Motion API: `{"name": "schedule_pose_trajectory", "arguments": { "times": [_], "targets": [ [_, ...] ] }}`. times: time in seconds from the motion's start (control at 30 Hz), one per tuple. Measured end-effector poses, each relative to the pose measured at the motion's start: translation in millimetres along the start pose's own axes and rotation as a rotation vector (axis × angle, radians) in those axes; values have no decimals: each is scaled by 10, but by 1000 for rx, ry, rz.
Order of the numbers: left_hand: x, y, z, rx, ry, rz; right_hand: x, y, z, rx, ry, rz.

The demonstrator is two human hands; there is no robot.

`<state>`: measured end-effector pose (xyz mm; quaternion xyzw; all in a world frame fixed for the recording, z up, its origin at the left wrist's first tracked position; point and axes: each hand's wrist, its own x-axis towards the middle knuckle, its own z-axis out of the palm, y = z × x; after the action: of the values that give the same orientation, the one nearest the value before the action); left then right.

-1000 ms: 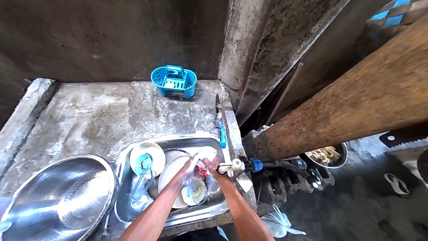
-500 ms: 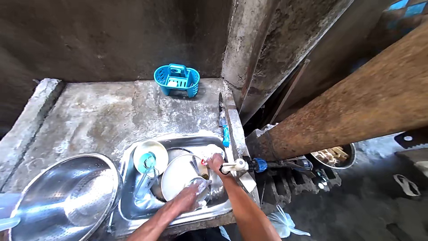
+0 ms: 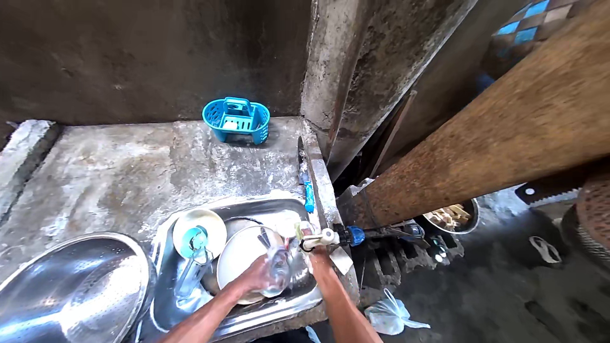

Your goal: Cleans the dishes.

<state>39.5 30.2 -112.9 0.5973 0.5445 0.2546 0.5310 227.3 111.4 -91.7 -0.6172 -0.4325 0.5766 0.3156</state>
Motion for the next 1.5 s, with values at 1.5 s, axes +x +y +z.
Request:
{"name": "schedule_pose_trajectory", "arguments": {
  "times": [1.5],
  "targets": [
    [196,374,8,-821,665,-415,-390,-508,306,-208,-465,117]
  ]
}}
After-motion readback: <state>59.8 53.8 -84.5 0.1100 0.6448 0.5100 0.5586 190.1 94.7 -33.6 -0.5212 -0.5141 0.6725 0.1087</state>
